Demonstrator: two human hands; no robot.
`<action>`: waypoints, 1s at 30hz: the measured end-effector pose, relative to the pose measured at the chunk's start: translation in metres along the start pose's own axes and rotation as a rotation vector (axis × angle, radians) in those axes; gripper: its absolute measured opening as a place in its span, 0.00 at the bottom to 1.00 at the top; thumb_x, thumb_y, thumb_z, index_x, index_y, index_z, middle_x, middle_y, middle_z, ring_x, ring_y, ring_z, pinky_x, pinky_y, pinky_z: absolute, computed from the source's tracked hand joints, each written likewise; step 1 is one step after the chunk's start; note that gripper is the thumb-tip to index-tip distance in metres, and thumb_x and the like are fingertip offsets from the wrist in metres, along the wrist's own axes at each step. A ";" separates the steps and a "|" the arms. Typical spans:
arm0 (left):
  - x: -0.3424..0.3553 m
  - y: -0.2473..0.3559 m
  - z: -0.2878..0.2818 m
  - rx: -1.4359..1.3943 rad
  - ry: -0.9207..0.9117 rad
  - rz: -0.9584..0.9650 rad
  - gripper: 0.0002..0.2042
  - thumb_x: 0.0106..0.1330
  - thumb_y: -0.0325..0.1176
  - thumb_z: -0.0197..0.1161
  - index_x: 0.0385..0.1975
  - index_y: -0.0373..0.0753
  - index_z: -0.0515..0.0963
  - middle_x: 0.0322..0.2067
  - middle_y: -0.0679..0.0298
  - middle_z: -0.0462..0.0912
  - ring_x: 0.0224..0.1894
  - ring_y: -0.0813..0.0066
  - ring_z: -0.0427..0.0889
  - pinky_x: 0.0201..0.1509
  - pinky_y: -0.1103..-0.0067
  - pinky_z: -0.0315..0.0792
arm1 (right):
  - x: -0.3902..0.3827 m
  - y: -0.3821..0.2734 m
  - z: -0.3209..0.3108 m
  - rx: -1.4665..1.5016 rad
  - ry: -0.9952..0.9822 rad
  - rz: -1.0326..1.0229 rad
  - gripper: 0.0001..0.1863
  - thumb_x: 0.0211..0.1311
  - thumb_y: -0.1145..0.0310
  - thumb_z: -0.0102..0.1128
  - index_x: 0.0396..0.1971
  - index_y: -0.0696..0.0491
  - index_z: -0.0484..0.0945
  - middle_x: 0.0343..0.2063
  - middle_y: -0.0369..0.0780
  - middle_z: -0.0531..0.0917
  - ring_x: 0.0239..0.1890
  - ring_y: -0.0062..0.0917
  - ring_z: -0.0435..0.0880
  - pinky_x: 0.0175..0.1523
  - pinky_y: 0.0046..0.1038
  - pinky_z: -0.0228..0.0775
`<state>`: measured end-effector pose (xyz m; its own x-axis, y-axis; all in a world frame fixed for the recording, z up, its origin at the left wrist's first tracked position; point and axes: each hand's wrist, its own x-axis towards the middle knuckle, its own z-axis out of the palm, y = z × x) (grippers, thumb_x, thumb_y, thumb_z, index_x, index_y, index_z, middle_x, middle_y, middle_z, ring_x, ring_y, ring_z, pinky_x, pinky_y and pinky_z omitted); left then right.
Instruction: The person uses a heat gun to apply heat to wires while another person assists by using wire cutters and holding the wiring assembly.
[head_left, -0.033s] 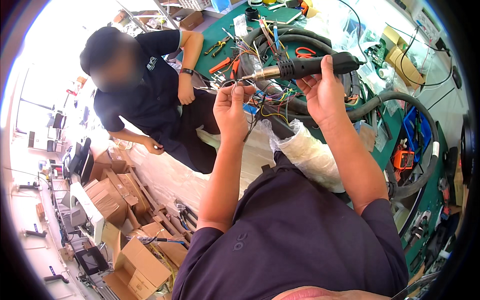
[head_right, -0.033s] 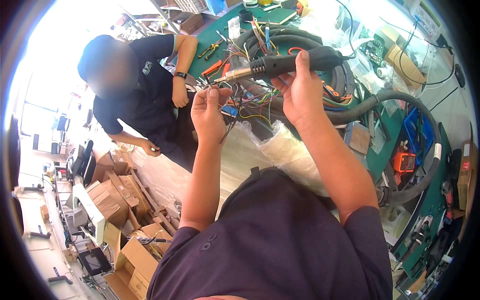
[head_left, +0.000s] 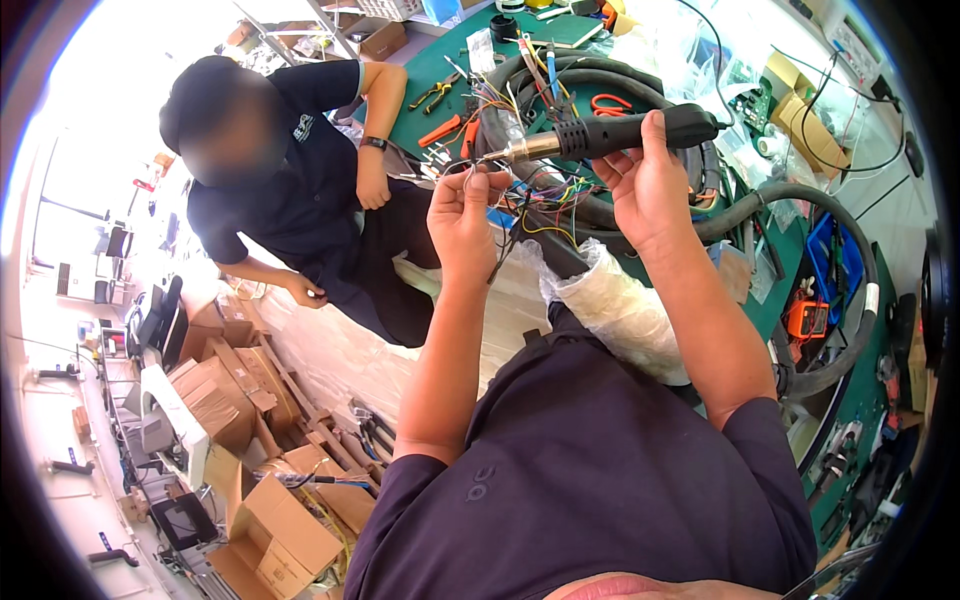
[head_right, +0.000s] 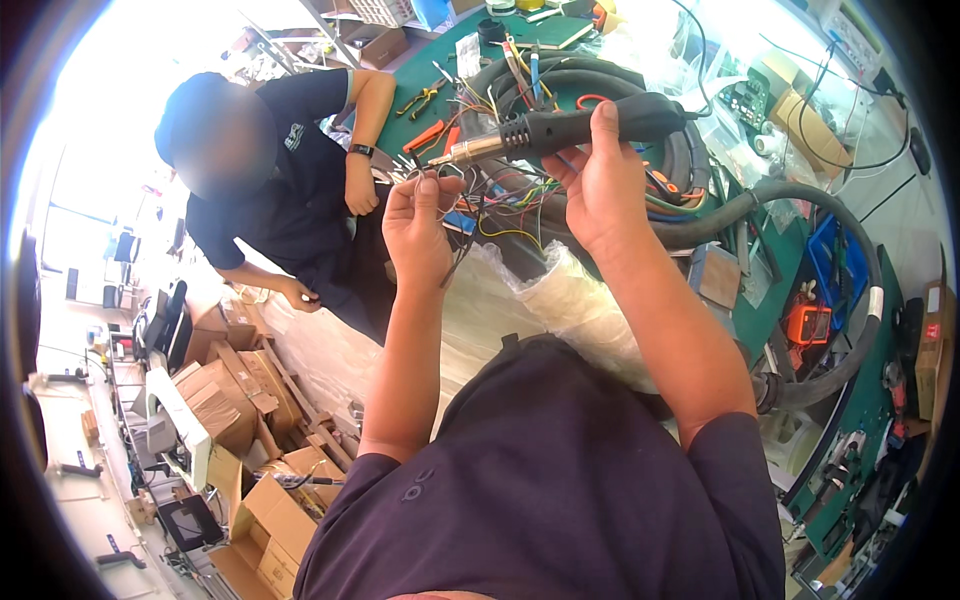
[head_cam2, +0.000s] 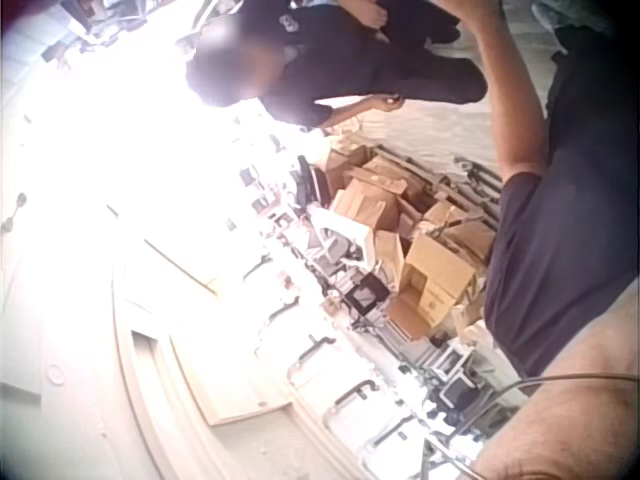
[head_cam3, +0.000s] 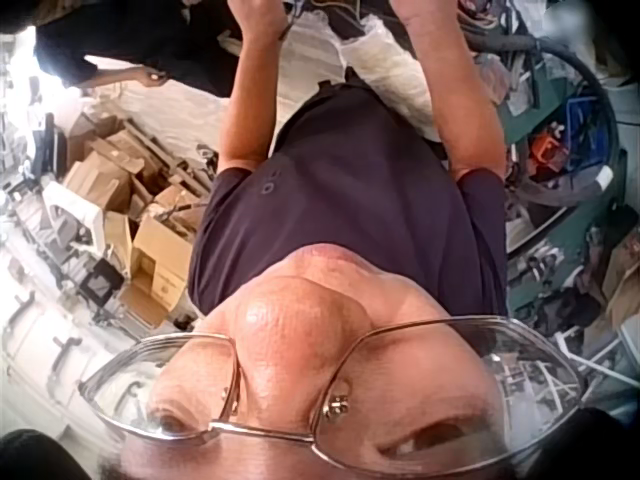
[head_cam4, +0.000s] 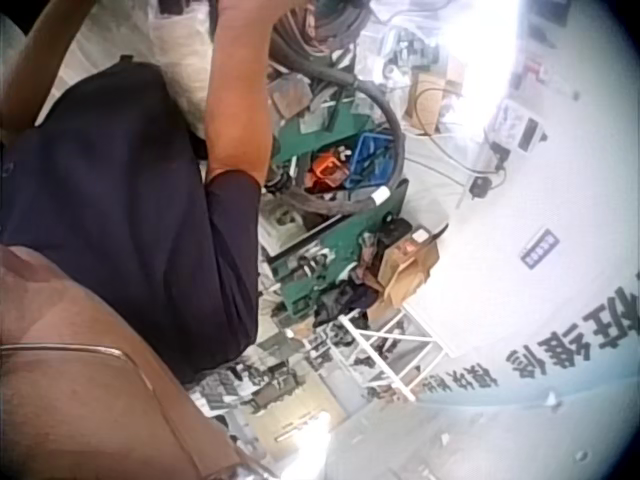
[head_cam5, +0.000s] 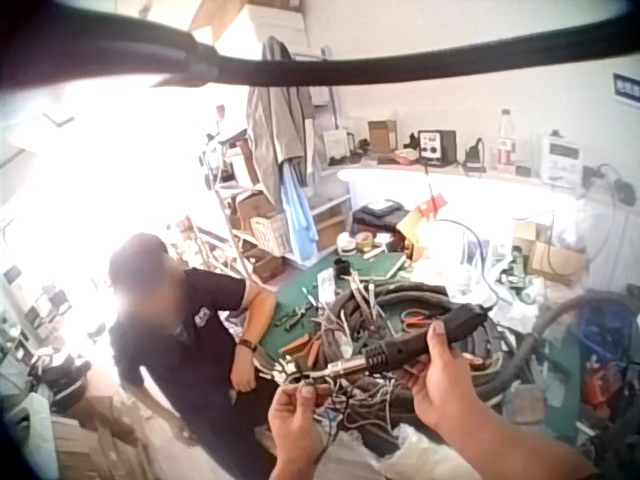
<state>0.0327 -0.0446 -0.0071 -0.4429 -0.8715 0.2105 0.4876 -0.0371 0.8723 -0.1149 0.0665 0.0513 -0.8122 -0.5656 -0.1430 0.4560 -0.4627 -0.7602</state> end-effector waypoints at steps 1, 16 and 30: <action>0.000 0.000 0.000 0.001 -0.007 0.004 0.06 0.68 0.30 0.56 0.36 0.34 0.74 0.32 0.58 0.84 0.35 0.77 0.82 0.41 0.82 0.73 | 0.000 0.000 -0.001 0.001 -0.005 0.012 0.20 0.67 0.50 0.50 0.43 0.53 0.69 0.35 0.36 0.77 0.38 0.25 0.78 0.40 0.30 0.74; 0.000 -0.005 0.000 -0.031 -0.006 0.031 0.07 0.68 0.31 0.58 0.37 0.33 0.75 0.32 0.58 0.84 0.35 0.76 0.82 0.42 0.81 0.74 | 0.001 0.001 -0.004 0.031 -0.017 0.048 0.19 0.67 0.49 0.49 0.43 0.50 0.72 0.36 0.33 0.78 0.39 0.23 0.77 0.44 0.30 0.72; -0.001 -0.004 -0.001 -0.089 -0.011 0.040 0.06 0.68 0.29 0.57 0.38 0.33 0.75 0.34 0.57 0.84 0.38 0.74 0.82 0.44 0.80 0.74 | -0.004 -0.002 0.002 0.057 -0.021 0.063 0.20 0.67 0.49 0.50 0.43 0.52 0.73 0.35 0.33 0.79 0.38 0.23 0.78 0.43 0.29 0.72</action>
<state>0.0317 -0.0438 -0.0109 -0.4303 -0.8676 0.2494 0.5699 -0.0468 0.8204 -0.1116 0.0680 0.0546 -0.7738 -0.6087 -0.1753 0.5262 -0.4634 -0.7130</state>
